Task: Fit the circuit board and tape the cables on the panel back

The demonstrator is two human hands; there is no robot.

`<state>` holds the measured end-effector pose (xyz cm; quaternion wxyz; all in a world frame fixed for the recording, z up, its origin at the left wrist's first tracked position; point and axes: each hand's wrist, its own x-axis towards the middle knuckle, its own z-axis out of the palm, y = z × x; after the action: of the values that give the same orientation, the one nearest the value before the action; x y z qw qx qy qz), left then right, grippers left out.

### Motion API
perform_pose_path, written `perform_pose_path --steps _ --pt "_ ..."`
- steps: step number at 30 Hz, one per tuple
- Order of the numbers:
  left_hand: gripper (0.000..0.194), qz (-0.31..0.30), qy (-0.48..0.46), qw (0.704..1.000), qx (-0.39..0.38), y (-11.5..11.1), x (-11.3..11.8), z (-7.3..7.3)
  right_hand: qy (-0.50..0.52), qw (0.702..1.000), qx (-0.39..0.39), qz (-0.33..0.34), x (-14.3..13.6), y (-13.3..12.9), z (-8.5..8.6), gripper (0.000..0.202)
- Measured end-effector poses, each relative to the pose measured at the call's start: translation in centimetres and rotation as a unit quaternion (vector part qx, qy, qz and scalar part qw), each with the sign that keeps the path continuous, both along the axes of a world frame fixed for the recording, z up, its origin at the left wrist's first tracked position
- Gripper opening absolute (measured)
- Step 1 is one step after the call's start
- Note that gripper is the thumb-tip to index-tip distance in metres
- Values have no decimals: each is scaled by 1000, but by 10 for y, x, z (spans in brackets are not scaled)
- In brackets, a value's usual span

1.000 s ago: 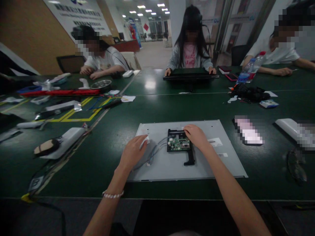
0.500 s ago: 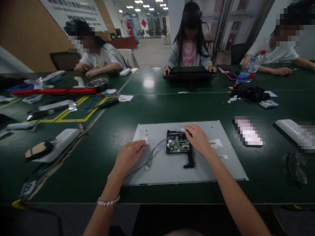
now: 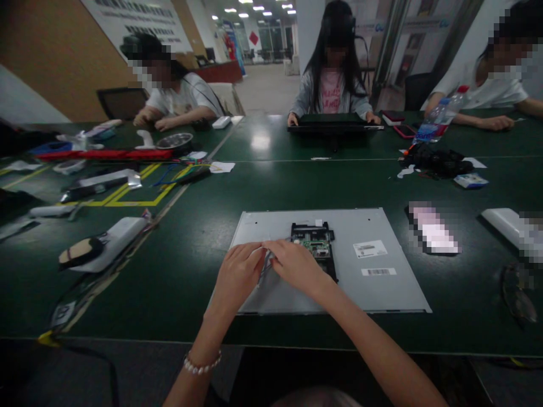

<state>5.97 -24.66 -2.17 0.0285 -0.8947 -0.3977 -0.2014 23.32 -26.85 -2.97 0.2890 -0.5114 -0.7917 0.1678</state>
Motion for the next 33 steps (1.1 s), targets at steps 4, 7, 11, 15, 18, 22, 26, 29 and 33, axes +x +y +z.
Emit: perform_pose_path --steps 4,7,11,15,18,22,26,29,33 --pt "22 6 -61 998 -7 -9 2 -11 24 999 -16 -25 2 -1 -5 31" --pt "22 7 -75 997 -20 -13 3 -19 17 1000 -17 -17 2 -3 -7 26" --pt "22 24 -86 996 -24 -17 3 -24 -7 1000 7 -24 1 -6 -8 25" --pt "38 56 -108 990 -76 -21 -4 -32 -9 997 63 -50 9 -6 -9 22" --pt "41 61 -123 982 -127 -23 -12 -38 14 993 90 -70 17 -7 -9 22" --pt "32 66 -150 978 -131 -23 -18 -41 21 991 112 -66 21 -10 -9 21" --pt "33 68 -160 976 -130 -22 -17 -44 -23 992 127 -8 19 -15 -13 20" --pt "37 61 -166 978 -113 -24 -16 -45 -59 990 125 41 15 -19 -16 19" --pt "40 42 -161 982 -86 -28 -15 -44 -92 985 130 66 12 -23 -19 20"
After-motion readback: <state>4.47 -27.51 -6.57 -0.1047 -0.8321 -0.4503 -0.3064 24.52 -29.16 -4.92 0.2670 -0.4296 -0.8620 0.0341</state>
